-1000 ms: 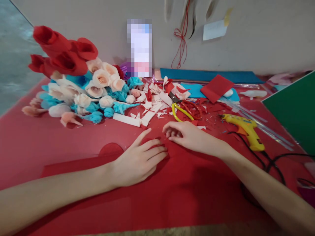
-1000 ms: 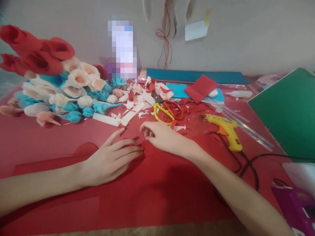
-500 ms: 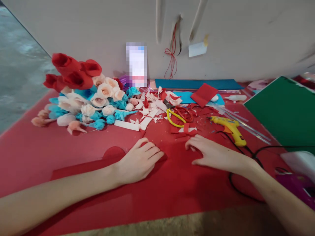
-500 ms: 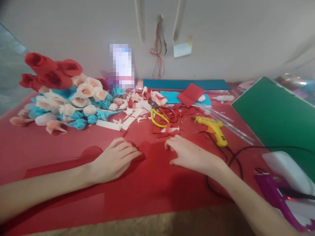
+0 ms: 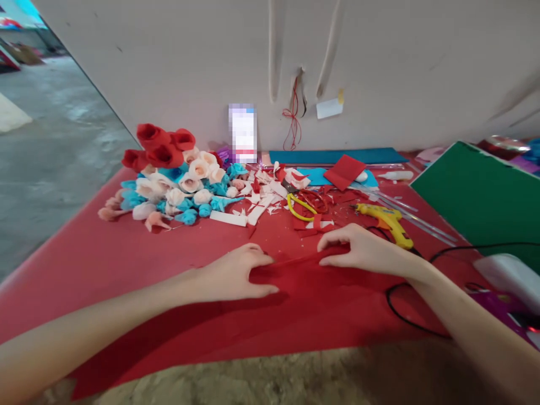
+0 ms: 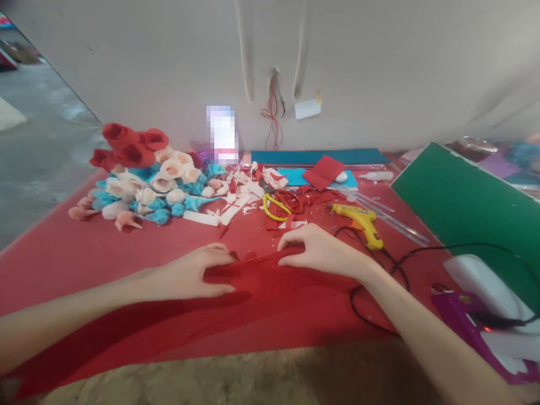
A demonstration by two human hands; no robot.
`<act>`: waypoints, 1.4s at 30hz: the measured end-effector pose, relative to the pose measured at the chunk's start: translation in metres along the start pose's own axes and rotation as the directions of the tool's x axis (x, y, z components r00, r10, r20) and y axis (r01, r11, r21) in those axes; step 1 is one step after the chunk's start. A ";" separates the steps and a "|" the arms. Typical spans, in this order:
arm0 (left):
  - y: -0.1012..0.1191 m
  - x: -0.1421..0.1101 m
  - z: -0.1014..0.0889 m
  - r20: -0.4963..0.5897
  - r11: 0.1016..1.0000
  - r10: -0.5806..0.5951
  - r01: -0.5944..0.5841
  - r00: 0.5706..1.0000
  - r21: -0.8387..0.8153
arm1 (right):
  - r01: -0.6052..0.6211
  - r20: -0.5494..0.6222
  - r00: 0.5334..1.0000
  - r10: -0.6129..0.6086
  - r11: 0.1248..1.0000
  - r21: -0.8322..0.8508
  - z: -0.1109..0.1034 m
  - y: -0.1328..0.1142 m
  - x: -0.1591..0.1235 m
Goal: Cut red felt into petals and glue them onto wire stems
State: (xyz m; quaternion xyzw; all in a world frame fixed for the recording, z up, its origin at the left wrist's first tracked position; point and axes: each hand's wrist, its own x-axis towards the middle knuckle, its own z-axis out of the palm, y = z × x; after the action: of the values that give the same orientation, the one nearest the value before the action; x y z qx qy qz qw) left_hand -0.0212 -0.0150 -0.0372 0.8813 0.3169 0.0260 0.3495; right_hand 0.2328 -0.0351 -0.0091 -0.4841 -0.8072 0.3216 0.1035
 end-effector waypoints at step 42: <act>-0.069 -0.112 0.006 -0.359 0.876 -0.054 0.217 0.932 0.431 | -0.161 0.151 0.983 0.108 0.900 0.404 0.053 0.023 -0.042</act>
State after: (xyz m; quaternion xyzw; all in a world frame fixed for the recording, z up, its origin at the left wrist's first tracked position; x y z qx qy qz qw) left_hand -0.1464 -0.0449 -0.0656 0.8968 0.4304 0.0746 0.0709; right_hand 0.2452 -0.0854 -0.0580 -0.4845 -0.6900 0.5217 0.1308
